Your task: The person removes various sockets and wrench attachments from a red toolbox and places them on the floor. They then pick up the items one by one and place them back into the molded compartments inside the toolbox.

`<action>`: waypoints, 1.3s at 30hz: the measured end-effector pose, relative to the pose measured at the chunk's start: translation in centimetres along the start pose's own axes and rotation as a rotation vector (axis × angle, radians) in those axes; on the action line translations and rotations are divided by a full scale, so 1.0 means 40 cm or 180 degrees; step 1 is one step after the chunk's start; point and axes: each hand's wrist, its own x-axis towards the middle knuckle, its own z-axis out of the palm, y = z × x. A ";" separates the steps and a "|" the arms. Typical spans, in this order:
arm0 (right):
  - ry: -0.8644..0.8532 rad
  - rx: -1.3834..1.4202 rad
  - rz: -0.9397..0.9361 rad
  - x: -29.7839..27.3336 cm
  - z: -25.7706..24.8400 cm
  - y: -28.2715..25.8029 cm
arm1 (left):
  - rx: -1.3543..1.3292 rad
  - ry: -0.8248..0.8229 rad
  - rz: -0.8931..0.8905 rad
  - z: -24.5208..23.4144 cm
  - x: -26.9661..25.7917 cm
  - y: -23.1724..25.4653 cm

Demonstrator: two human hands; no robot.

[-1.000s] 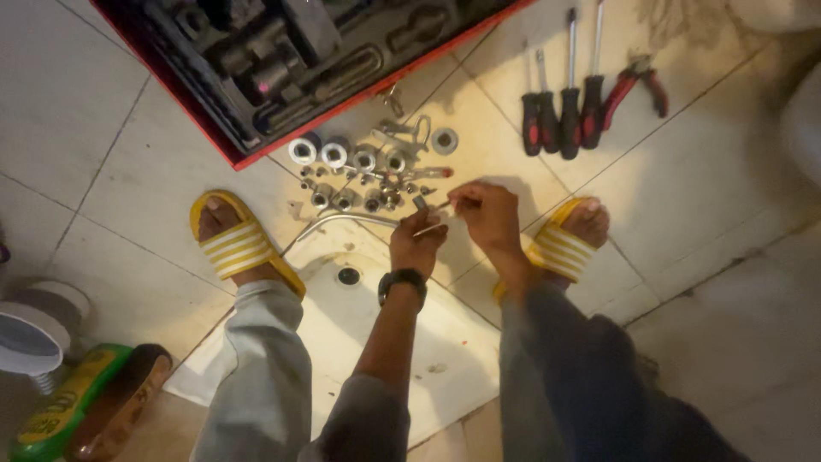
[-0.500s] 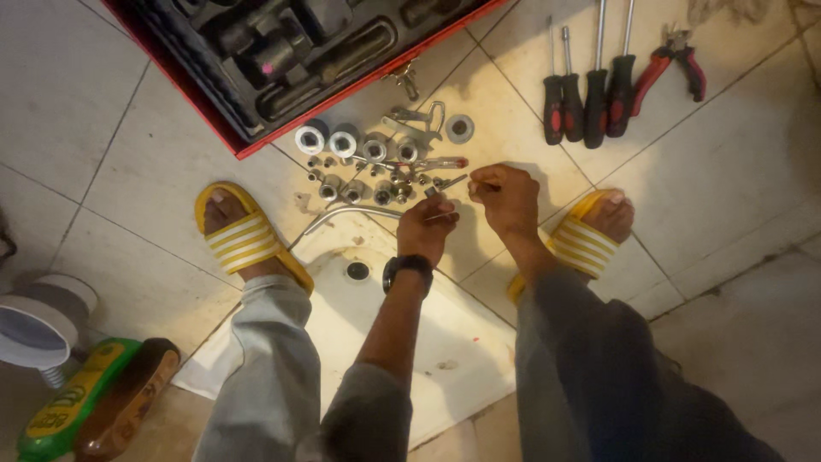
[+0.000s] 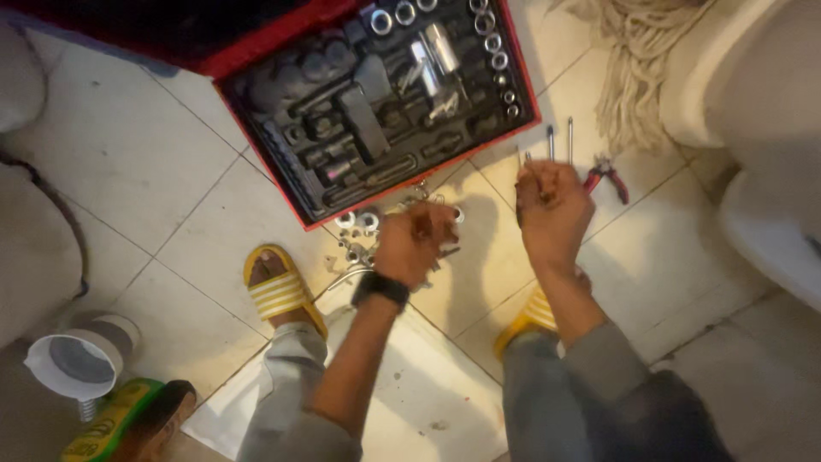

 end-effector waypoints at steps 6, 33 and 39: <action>-0.0977 -0.0727 -0.0568 0.141 0.136 -0.205 | 0.0961 0.1490 0.1330 -0.122 0.146 0.231; -0.1075 0.0178 0.0149 0.240 0.291 -0.195 | 0.1265 0.1786 0.1683 -0.123 0.253 0.300; -0.0795 0.1231 0.1164 0.189 0.244 -0.218 | 0.0388 0.1351 0.1725 -0.104 0.164 0.277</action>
